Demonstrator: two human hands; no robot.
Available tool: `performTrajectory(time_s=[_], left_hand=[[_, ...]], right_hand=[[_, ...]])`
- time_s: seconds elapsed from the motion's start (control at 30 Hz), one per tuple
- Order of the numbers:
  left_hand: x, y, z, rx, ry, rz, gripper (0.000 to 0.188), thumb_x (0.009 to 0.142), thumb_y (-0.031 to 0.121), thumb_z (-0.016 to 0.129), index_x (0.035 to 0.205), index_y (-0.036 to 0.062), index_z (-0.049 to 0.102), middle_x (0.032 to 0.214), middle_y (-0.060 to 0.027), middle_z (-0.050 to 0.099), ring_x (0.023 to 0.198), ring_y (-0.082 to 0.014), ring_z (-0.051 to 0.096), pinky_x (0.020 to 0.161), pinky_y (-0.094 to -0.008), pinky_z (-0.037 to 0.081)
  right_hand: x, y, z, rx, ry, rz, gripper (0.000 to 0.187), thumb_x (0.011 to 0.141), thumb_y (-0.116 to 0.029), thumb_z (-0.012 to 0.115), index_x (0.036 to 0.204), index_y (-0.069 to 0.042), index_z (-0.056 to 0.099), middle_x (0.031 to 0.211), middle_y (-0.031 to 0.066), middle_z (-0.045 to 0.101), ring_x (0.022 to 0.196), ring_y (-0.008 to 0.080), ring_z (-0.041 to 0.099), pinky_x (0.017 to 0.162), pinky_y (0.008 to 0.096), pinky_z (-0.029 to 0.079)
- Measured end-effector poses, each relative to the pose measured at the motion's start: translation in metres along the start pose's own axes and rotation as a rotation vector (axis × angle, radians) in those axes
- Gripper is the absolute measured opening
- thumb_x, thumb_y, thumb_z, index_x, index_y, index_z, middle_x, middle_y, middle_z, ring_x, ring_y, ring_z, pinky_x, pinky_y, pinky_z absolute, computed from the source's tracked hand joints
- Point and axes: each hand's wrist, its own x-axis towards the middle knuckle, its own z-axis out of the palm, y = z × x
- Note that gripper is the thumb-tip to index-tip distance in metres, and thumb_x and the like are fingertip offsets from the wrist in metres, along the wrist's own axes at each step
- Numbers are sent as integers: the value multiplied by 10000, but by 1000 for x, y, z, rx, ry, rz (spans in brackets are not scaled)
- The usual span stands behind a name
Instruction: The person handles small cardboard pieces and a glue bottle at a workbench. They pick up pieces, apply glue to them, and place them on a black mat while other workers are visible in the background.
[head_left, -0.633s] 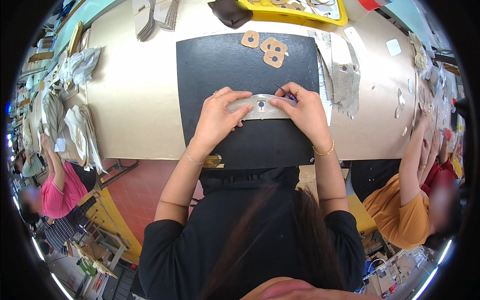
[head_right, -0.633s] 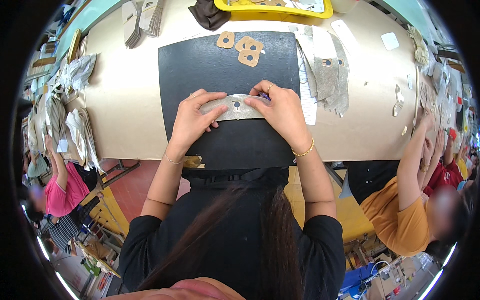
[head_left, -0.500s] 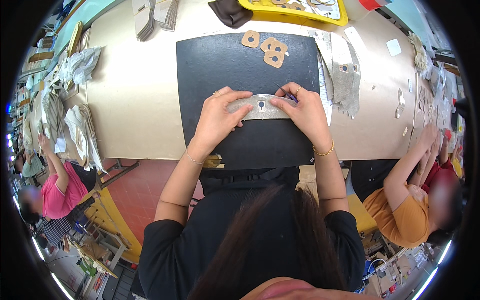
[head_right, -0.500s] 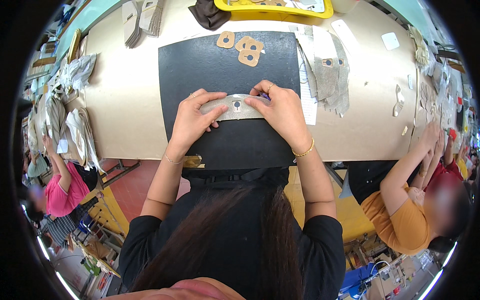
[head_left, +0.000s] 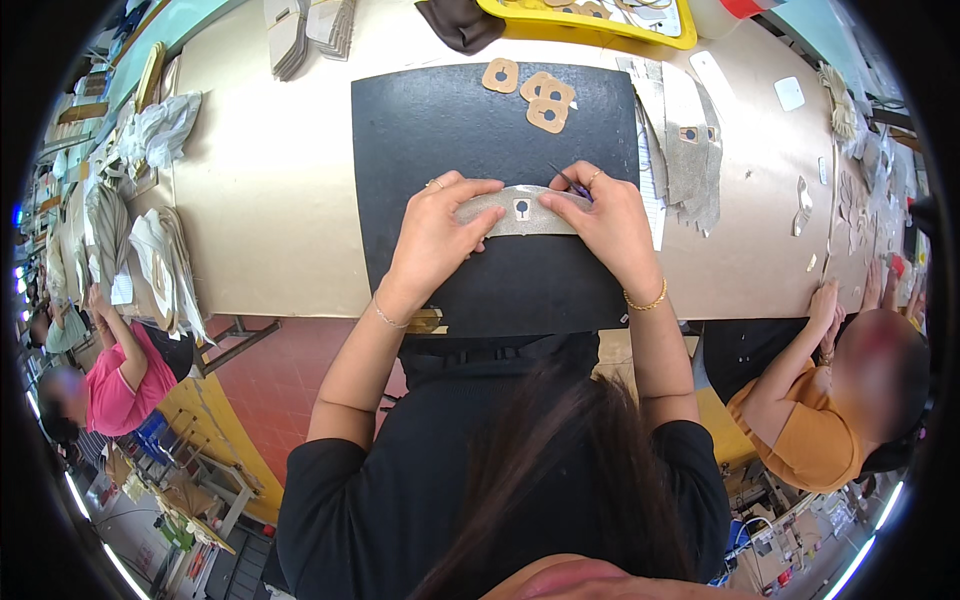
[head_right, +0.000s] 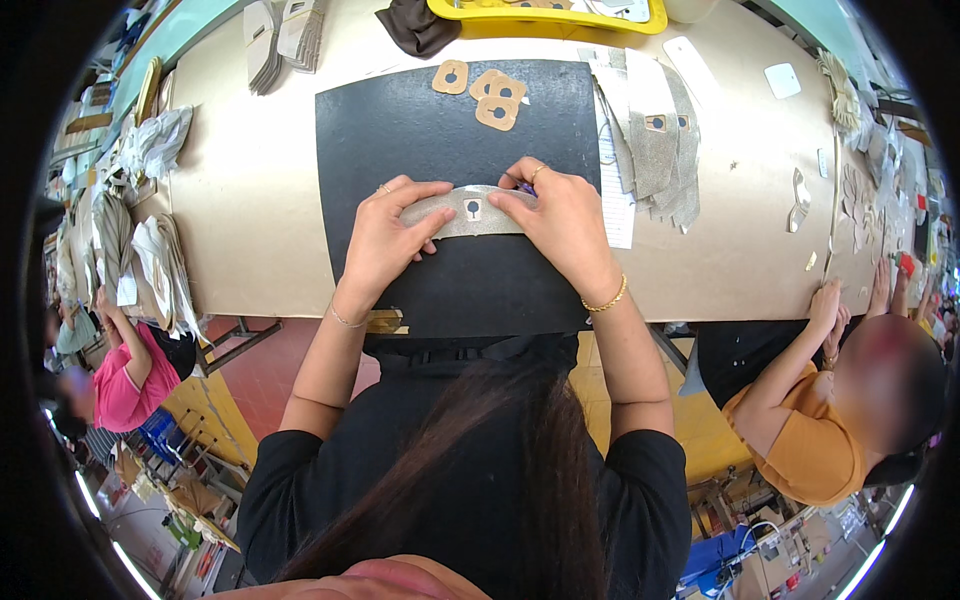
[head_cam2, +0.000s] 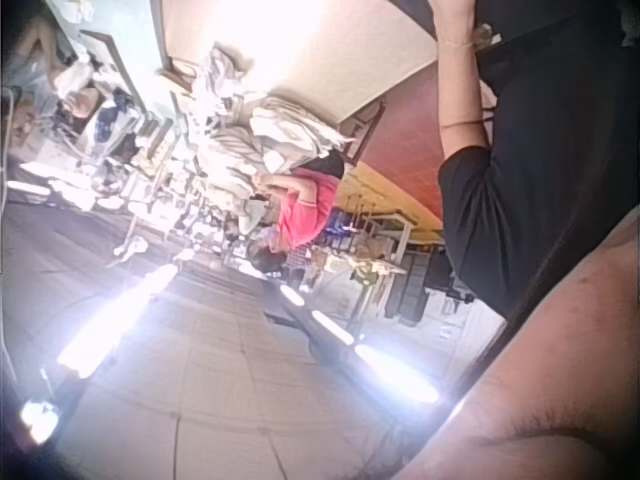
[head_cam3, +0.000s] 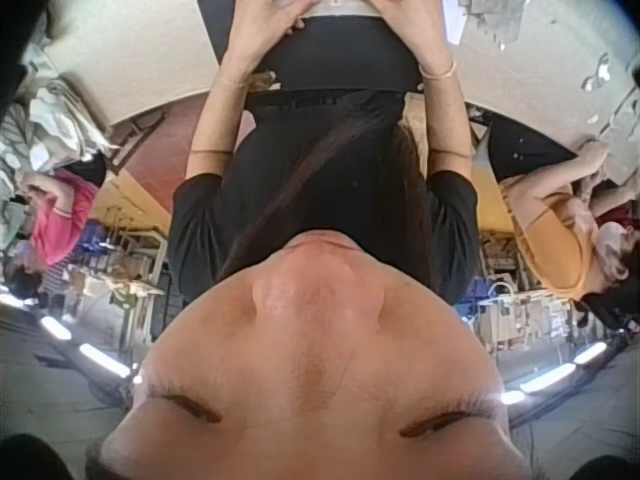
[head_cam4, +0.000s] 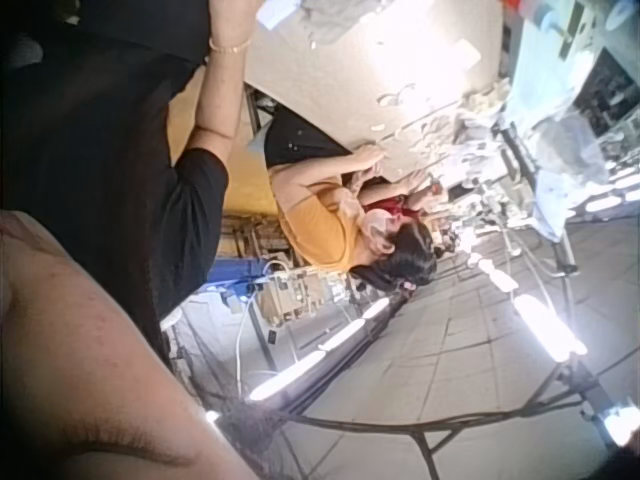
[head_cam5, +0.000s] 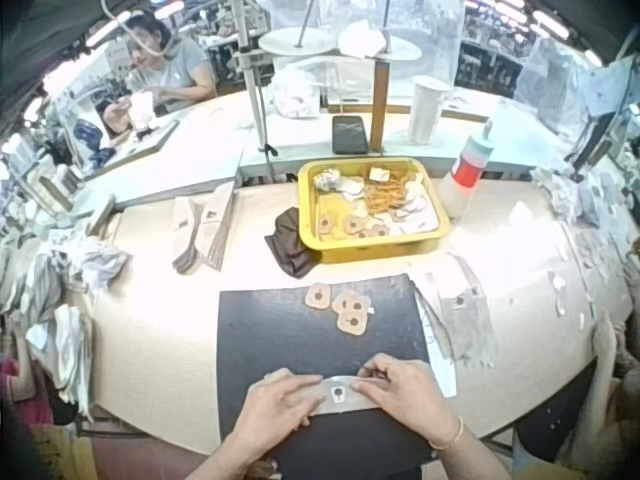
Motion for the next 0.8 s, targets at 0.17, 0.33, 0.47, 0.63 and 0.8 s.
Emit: performTrajectory(time_s=[0.17, 0.33, 0.47, 0.63, 0.8], left_hand=[[0, 2, 0, 6, 3, -9, 246, 816, 78, 669, 1052, 10, 661, 859, -83, 572, 554, -109, 593, 505, -222, 512], [-1, 0, 1, 29, 8, 4, 240, 809, 81, 674, 1040, 15, 663, 858, -84, 574, 552, -129, 596, 513, -234, 510], [1, -2, 2, 290, 97, 263, 230, 805, 105, 666, 1023, 33, 653, 850, -94, 572, 605, -207, 611, 570, -297, 514], [-12, 2, 11, 662, 160, 240, 232, 797, 139, 646, 1020, 77, 635, 980, -99, 572, 919, -266, 586, 794, -396, 469], [-11, -15, 12, 756, 127, 682, 342, 739, 73, 657, 1076, 115, 614, 1236, -55, 529, 1168, -255, 481, 958, -441, 375]], right_hand=[[0, 1, 2, -29, 14, -38, 240, 774, -221, 718, 845, -5, 642, 719, 137, 639, 634, 238, 629, 616, 301, 477], [0, 2, 2, -49, 8, -31, 236, 774, -223, 717, 844, -10, 642, 737, 143, 646, 668, 263, 646, 630, 308, 485], [0, 1, 5, -99, 37, -80, 212, 789, -245, 692, 855, -53, 632, 741, 119, 660, 672, 290, 646, 620, 348, 493], [-1, -2, 4, -156, 9, -71, 205, 796, -233, 678, 870, -55, 605, 782, 111, 660, 697, 300, 641, 626, 363, 493], [2, -3, 3, -177, 16, -113, 203, 785, -192, 692, 870, -31, 602, 812, 118, 650, 694, 283, 627, 626, 343, 477]])
